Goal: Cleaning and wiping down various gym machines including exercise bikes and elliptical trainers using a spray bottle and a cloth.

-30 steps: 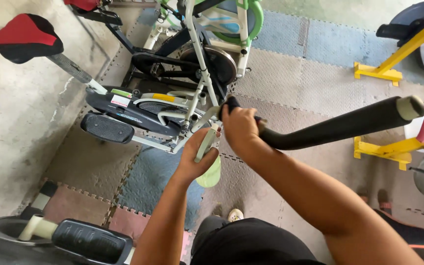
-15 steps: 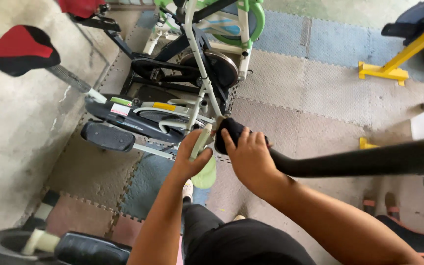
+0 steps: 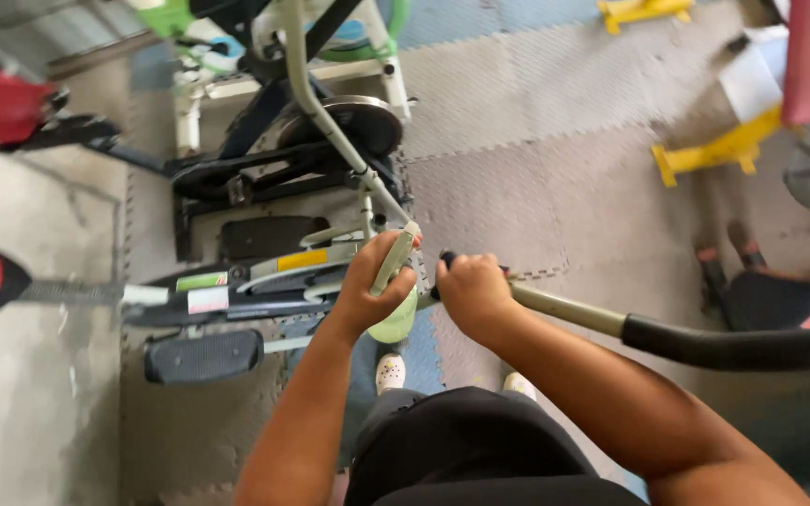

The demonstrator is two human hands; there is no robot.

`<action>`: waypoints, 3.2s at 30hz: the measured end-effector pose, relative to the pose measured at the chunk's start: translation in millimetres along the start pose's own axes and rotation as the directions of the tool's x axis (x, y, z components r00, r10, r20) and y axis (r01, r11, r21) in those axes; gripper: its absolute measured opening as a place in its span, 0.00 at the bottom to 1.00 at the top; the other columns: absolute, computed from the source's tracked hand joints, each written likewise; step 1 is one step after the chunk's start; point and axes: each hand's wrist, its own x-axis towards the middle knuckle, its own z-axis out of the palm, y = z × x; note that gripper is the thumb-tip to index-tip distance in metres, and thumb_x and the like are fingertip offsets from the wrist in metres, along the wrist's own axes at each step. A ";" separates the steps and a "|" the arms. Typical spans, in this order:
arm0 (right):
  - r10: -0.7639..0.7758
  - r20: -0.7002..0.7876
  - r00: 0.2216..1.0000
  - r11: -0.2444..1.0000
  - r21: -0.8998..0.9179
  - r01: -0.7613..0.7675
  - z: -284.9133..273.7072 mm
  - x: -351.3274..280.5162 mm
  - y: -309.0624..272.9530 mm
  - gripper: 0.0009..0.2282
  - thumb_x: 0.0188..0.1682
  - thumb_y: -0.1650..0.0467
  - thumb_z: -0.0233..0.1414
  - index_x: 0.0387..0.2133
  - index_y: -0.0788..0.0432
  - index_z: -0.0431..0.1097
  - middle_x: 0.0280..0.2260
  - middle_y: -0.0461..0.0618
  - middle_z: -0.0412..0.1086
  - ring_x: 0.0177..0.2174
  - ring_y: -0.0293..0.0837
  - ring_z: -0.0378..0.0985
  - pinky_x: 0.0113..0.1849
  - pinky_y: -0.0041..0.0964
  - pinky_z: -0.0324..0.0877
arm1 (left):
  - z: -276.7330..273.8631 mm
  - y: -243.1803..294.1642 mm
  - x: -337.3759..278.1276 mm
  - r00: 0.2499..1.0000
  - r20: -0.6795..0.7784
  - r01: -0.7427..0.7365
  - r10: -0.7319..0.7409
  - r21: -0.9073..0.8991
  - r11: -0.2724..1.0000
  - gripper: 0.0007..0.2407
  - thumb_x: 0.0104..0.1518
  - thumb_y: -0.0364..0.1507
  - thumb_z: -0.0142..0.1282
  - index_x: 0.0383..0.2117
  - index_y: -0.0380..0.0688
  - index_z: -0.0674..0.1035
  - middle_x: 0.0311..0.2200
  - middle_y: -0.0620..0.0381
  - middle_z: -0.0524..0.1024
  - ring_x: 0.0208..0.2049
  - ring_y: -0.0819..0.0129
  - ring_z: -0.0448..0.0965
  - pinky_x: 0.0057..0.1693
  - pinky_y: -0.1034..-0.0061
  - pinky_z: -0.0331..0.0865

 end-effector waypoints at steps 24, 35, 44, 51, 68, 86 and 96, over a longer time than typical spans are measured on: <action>0.350 0.215 0.912 0.922 0.092 -0.376 -91.8 -69.1 22.0 0.14 0.50 0.68 0.52 0.50 0.51 0.67 0.31 0.53 0.72 0.34 0.54 0.79 0.36 0.52 0.72 | -13.4 -36.2 4.2 0.925 0.324 0.234 -0.198 -0.075 0.969 0.17 0.52 0.26 0.54 0.50 0.46 0.77 0.27 0.58 0.75 0.26 0.72 0.74 0.37 0.74 0.71; -0.070 0.148 0.986 0.990 -0.109 0.087 11.1 14.2 -31.7 0.10 0.51 0.65 0.51 0.43 0.49 0.72 0.34 0.48 0.73 0.36 0.50 0.79 0.36 0.47 0.68 | -17.5 -21.2 -75.2 0.945 0.196 0.262 -0.261 0.021 0.965 0.14 0.52 0.26 0.55 0.46 0.44 0.77 0.34 0.52 0.80 0.36 0.67 0.80 0.45 0.72 0.73; 0.171 0.399 0.901 0.979 0.032 -0.200 -123.5 -91.5 61.5 0.20 0.49 0.63 0.57 0.52 0.54 0.61 0.32 0.52 0.76 0.32 0.50 0.83 0.32 0.45 0.76 | -5.2 -5.3 -79.1 0.929 0.256 0.284 -0.266 -0.035 0.958 0.16 0.51 0.27 0.55 0.48 0.47 0.77 0.30 0.56 0.78 0.29 0.69 0.76 0.40 0.74 0.72; 0.315 0.017 0.949 0.949 -0.023 -0.314 -106.9 -125.0 46.6 0.25 0.40 0.59 0.61 0.51 0.52 0.68 0.28 0.50 0.73 0.30 0.49 0.79 0.36 0.46 0.70 | -12.5 -14.5 -56.6 0.887 0.367 0.297 -0.278 0.006 0.955 0.16 0.51 0.27 0.54 0.48 0.48 0.78 0.23 0.60 0.73 0.24 0.73 0.70 0.35 0.75 0.68; 0.429 -0.043 0.902 0.902 0.066 -0.426 -42.2 -21.4 -28.5 0.06 0.58 0.62 0.53 0.45 0.44 0.71 0.31 0.44 0.74 0.34 0.48 0.78 0.42 0.48 0.64 | -121.3 -55.2 -11.7 0.730 0.669 0.335 -0.136 -0.178 0.925 0.16 0.53 0.21 0.55 0.49 0.43 0.78 0.23 0.64 0.70 0.25 0.81 0.66 0.34 0.81 0.65; 0.970 0.063 -0.236 -0.042 0.995 0.094 91.5 -112.7 -98.4 0.30 0.63 0.61 0.47 0.74 0.53 0.40 0.63 0.52 0.62 0.56 0.47 0.67 0.57 0.35 0.64 | -154.2 -86.6 -0.8 0.594 0.800 0.266 0.086 -0.295 0.918 0.15 0.54 0.20 0.53 0.48 0.43 0.78 0.33 0.62 0.78 0.35 0.78 0.75 0.44 0.80 0.71; 0.813 0.263 -0.520 0.067 0.844 0.531 35.1 -43.3 14.2 0.21 0.52 0.69 0.63 0.55 0.62 0.65 0.38 0.47 0.72 0.34 0.40 0.74 0.35 0.41 0.73 | -113.9 -67.4 -6.9 0.541 0.841 0.269 -0.017 -0.154 0.951 0.14 0.54 0.21 0.55 0.47 0.45 0.80 0.25 0.61 0.73 0.26 0.76 0.70 0.35 0.77 0.67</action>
